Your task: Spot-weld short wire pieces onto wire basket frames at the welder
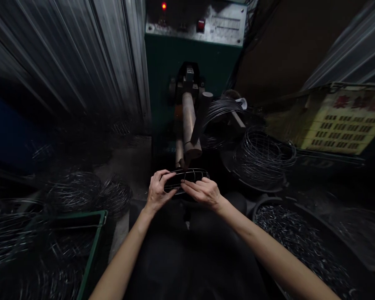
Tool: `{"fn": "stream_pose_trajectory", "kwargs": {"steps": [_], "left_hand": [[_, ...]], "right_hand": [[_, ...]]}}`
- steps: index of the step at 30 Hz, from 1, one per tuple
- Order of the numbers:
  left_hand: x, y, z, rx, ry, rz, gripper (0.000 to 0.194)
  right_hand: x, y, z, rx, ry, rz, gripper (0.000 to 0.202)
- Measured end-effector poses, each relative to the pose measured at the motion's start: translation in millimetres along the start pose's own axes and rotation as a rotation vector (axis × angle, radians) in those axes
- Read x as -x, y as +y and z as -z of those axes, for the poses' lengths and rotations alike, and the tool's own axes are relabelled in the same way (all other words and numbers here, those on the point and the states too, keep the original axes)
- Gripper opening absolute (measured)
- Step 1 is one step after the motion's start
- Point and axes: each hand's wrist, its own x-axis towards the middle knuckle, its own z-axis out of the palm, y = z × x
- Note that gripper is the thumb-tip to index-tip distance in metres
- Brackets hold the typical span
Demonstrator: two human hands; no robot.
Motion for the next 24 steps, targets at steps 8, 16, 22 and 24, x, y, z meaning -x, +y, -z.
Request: {"fn": "stream_pose_trajectory", "kwargs": {"steps": [8, 16, 22, 24], "left_hand": [[0.5, 2.7, -0.9, 0.023, -0.026, -0.018, 0.05], [2.3, 3.9, 0.0, 0.067, -0.022, 0.032, 0.047], [2.6, 4.1, -0.2, 0.064, -0.033, 0.04, 0.049], [2.7, 4.3, -0.5, 0.062, -0.021, 0.038, 0.048]], "right_hand": [[-1.9, -4.5, 0.8, -0.022, -0.023, 0.007, 0.015], [5.1, 3.4, 7.1, -0.007, 0.036, 0.04, 0.014], [7.5, 4.1, 6.9, -0.015, 0.025, 0.038, 0.015], [7.0, 3.3, 6.5, -0.012, 0.05, 0.036, 0.014]]}}
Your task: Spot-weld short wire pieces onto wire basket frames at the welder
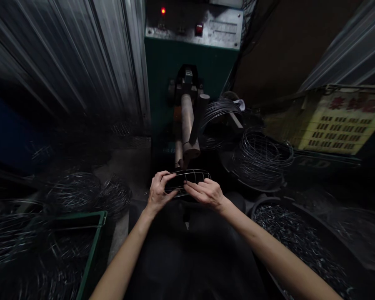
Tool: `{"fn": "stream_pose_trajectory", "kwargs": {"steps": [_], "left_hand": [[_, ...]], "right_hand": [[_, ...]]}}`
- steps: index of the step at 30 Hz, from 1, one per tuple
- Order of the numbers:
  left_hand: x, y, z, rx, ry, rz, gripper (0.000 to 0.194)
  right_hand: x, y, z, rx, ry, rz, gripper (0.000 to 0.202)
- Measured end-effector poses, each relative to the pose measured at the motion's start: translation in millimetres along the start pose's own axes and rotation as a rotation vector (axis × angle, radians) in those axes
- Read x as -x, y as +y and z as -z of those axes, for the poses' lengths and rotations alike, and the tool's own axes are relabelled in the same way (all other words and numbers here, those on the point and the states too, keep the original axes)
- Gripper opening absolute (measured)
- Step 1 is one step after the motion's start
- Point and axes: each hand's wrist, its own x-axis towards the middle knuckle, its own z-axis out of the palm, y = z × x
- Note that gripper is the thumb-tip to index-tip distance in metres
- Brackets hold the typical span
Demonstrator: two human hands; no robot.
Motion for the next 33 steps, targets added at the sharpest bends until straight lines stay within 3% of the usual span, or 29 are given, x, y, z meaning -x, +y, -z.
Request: {"fn": "stream_pose_trajectory", "kwargs": {"steps": [14, 25, 29, 33], "left_hand": [[-4, -4, -2.9, -0.066, 0.024, -0.009, 0.05], [-10, -9, -4.5, -0.101, 0.005, 0.005, 0.05], [-11, -7, -4.5, -0.114, 0.008, -0.012, 0.049], [-10, -3, 0.5, -0.093, 0.007, -0.027, 0.049]], "right_hand": [[-4, 3, -5, 0.112, -0.03, 0.01, 0.017], [0, 6, -11, 0.053, -0.063, -0.007, 0.019], [-5, 6, -12, 0.097, -0.015, -0.012, 0.016], [-9, -4, -3, 0.111, -0.015, -0.071, 0.016]]}}
